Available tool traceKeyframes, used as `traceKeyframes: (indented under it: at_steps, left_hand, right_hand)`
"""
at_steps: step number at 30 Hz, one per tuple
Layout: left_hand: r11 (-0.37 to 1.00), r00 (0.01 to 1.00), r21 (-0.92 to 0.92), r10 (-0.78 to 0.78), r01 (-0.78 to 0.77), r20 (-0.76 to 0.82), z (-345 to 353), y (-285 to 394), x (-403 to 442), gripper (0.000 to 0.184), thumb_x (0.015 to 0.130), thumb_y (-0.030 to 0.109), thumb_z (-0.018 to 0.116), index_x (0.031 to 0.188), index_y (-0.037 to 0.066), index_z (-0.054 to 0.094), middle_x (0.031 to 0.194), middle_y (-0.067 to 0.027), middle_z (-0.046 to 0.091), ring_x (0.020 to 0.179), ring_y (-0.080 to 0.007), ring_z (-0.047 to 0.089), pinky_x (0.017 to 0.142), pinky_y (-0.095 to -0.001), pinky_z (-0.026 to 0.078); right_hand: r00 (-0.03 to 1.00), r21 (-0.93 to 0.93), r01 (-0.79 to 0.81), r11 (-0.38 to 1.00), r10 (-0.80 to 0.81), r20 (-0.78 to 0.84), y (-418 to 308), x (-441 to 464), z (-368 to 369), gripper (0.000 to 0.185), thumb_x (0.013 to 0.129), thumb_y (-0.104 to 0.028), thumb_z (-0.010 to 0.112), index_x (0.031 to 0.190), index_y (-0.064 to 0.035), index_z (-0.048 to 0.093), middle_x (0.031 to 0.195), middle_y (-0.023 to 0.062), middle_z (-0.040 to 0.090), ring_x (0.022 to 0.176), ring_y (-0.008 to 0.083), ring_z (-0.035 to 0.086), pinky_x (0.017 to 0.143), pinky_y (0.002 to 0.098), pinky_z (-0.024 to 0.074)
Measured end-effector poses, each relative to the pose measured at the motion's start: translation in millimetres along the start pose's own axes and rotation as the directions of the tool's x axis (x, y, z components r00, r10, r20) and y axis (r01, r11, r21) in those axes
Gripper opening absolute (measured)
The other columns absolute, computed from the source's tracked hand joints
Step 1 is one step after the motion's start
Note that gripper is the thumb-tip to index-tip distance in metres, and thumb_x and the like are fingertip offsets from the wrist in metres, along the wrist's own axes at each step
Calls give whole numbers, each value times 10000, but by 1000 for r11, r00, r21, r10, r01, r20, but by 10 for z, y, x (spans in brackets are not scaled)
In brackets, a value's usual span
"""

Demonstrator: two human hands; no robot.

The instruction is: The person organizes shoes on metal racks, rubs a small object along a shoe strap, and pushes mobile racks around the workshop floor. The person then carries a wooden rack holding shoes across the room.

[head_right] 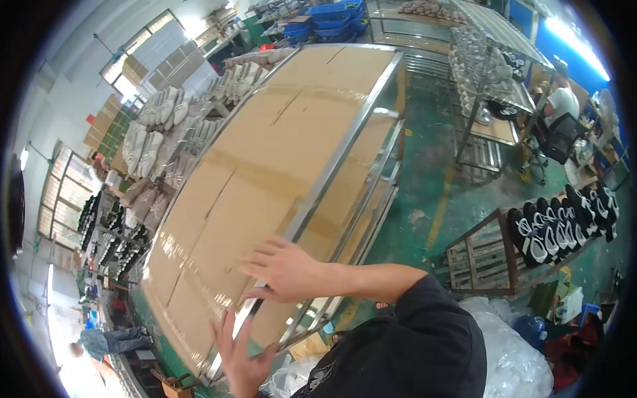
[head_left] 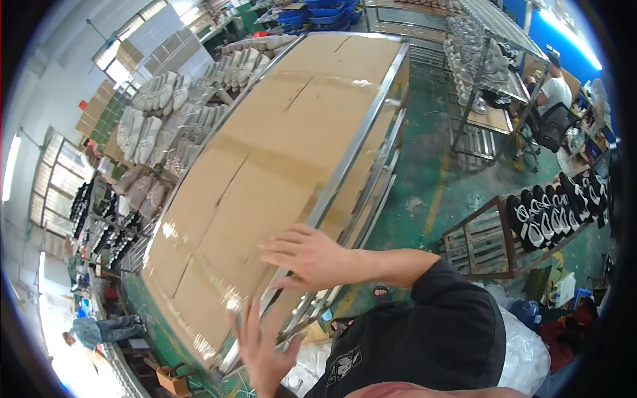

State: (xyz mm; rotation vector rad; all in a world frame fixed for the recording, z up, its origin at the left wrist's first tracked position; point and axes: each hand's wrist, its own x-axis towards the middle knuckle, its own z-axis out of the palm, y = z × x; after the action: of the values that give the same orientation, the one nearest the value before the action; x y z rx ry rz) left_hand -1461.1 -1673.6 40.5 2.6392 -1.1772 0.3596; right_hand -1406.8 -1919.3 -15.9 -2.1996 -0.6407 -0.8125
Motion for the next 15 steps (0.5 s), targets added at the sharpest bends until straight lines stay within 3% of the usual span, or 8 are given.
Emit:
traceKeyframes:
  at_steps: [1,5,7,9,11,13,14,15]
  left_hand:
    - [1000,1000,10,-17,17,-16,-129,-160,-182,645,865,447,686,1288,-29,583,1383,-257,538,1309,-467,484,1103,-650,305]
    - [945,944,54,-316,321,-93,-349,-810,-406,647,852,417,696,1358,33,571,1453,-219,503,1353,-465,441,1137,-601,284]
    - [958,958,-50,-285,283,-36,-108,-1065,-174,703,819,441,728,1388,64,559,1510,-210,445,1416,-454,358,1166,-580,242]
    - [979,975,-49,-189,196,121,297,-1228,150,755,794,471,747,1408,79,547,1563,-206,369,1464,-435,270,1184,-578,191]
    - [975,989,-180,-140,131,-38,817,-1043,534,790,768,505,758,1425,124,541,1589,-185,331,1469,-423,256,1190,-579,159]
    - [997,991,3,-72,73,-113,1026,-769,909,789,764,520,754,1438,176,532,1595,-173,319,1465,-415,263,1182,-589,168]
    - [999,991,-3,-49,49,-127,1109,-643,1120,784,761,522,753,1438,195,532,1594,-167,320,1462,-417,265,1176,-593,181]
    - [1000,990,-9,-23,22,-138,1198,-526,1340,779,758,524,753,1438,214,533,1593,-161,320,1459,-420,267,1170,-597,194]
  right_hand:
    - [1000,18,13,1000,-13,-7,61,-32,-57,463,878,-432,702,1164,-73,648,1259,117,632,1206,302,573,1051,519,392]
    - [982,-331,-185,925,160,-101,509,-217,-565,382,867,-394,711,1060,-68,674,1182,124,643,1191,290,573,1050,511,390]
    - [954,-420,-295,858,238,-183,689,-309,-731,369,858,-317,734,1106,-53,662,1238,158,619,1249,347,533,1079,515,372]
    - [875,-221,-392,893,287,-390,745,-440,-824,387,854,-204,731,1183,-24,635,1315,198,578,1303,412,482,1117,523,338]
    - [841,-127,-411,903,321,-435,585,-587,-935,477,843,-113,712,1278,20,570,1380,243,528,1336,451,445,1133,515,318]
    - [847,-19,-385,923,345,-404,497,-864,-934,684,865,-216,713,1421,49,418,1500,257,393,1409,422,367,1151,488,290]
    - [862,-12,-364,931,333,-383,446,-986,-846,684,865,-216,713,1421,49,418,1500,257,393,1409,422,367,1151,488,290]
    - [821,129,-355,926,375,-431,426,-1134,-722,790,874,-275,702,1477,50,307,1538,250,317,1432,398,322,1158,477,274]
